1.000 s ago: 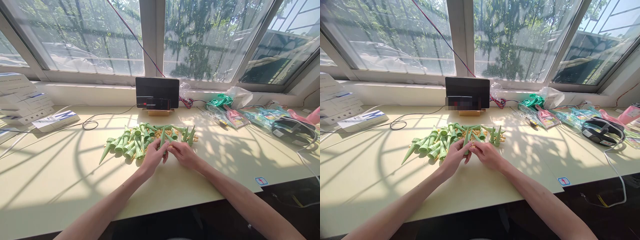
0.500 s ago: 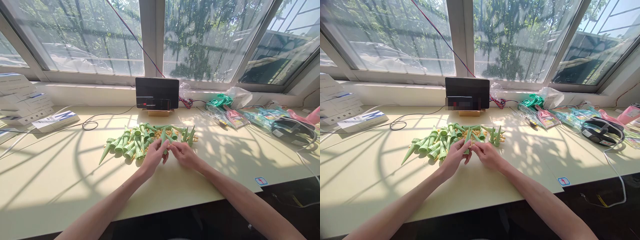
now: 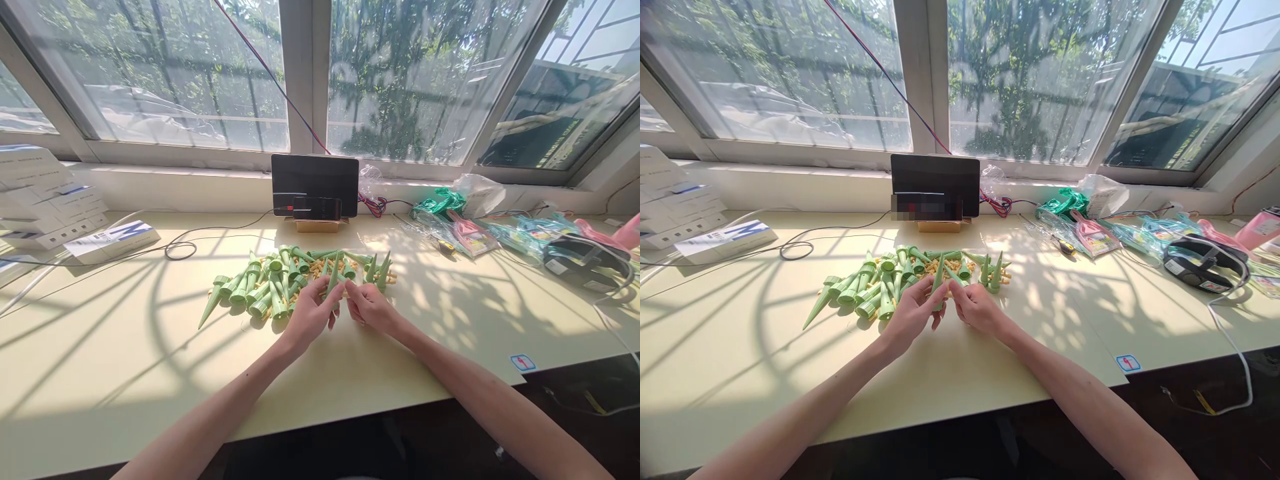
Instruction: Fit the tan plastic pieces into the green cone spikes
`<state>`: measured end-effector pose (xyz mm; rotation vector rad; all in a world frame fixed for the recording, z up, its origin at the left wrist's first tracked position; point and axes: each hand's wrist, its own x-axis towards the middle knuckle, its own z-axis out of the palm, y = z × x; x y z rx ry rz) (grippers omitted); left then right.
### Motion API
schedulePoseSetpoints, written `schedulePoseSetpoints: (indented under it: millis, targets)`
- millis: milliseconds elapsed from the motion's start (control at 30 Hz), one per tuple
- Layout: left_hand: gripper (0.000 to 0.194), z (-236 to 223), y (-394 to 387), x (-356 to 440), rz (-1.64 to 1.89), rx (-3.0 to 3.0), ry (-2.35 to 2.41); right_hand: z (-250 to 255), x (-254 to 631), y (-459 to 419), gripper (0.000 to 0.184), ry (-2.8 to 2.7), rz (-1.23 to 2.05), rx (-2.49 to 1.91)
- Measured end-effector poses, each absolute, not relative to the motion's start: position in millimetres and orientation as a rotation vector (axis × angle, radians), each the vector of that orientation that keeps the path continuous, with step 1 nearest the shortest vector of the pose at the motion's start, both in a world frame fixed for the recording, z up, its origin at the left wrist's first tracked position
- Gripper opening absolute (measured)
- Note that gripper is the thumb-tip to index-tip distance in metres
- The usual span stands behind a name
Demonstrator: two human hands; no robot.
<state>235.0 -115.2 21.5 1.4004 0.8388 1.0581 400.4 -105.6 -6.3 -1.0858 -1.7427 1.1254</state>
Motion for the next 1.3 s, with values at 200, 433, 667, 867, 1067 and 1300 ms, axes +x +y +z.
schedulePoseSetpoints:
  millis: [200, 433, 667, 867, 1067, 1300]
  targets:
    - [0.035, 23.9, -116.6, 235.3, 1.035, 1.341, 0.832, -10.3, 401.0, -104.3, 0.080, -1.732, 1.178, -1.066]
    - [0.035, 21.0, -114.5, 234.9, 1.021, 1.259, 0.819, -7.1, 401.2, -107.0, 0.077, -1.749, 1.224, -1.025]
    - [0.035, 18.4, -111.2, 233.4, 1.083, 1.214, 0.863, 1.9, 404.6, -110.3, 0.039, -1.727, 0.966, -0.993]
    - [0.035, 17.5, -110.3, 233.5, 1.112, 1.213, 0.881, 2.8, 402.6, -111.9, 0.026, -1.768, 0.824, -0.960]
    - [0.035, 17.6, -111.5, 234.1, 1.116, 1.287, 0.935, 2.3, 402.6, -111.4, 0.031, -1.793, 0.810, -0.990]
    - [0.035, 18.6, -112.9, 233.6, 1.094, 1.335, 0.947, 2.0, 402.4, -111.1, 0.037, -1.790, 0.784, -1.031]
